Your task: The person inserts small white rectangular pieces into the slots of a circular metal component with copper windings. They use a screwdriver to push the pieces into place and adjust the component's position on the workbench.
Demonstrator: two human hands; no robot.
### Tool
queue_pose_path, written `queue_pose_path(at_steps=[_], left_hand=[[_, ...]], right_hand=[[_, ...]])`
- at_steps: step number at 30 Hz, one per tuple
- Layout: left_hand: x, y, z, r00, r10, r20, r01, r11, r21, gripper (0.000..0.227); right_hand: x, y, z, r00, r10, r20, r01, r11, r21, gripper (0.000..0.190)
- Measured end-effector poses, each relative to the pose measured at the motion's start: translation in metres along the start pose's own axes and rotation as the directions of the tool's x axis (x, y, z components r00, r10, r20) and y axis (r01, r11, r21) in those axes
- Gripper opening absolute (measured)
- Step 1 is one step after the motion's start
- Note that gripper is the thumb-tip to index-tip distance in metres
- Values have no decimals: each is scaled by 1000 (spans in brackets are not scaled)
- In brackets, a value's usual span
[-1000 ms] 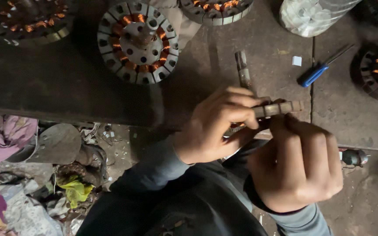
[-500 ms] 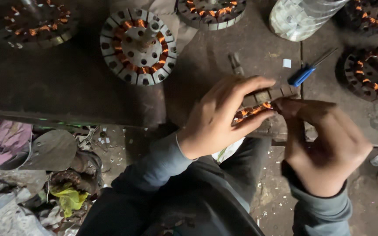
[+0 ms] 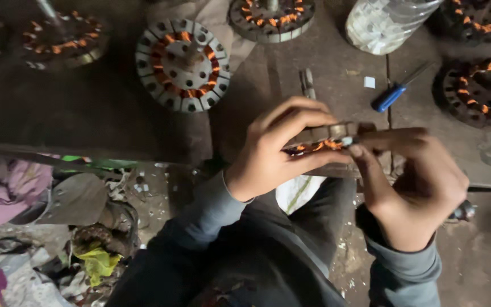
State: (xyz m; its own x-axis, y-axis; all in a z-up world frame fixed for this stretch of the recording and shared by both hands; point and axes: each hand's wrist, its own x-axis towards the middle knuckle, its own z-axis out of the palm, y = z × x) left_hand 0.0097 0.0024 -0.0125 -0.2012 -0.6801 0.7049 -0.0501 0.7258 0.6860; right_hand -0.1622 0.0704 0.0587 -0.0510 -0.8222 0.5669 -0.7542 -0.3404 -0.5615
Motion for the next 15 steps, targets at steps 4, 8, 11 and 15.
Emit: queue_pose_path(at_steps=[4,8,11,15], left_hand=[[-11,1,-8,996,-34,-84,32,999,-24,52],[-21,5,-17,994,-99,-40,99,995,-8,47],[-30,12,-14,991,-130,-5,130,991,-8,44],[-43,28,-22,997,-78,28,76,995,65,43]], right_hand=[[-8,12,15,993,70,93,-103,899,425,57],[-22,15,32,958,113,265,-269,682,681,79],[-37,16,40,973,132,188,-222,752,621,73],[-60,18,36,987,114,115,-157,840,520,58]])
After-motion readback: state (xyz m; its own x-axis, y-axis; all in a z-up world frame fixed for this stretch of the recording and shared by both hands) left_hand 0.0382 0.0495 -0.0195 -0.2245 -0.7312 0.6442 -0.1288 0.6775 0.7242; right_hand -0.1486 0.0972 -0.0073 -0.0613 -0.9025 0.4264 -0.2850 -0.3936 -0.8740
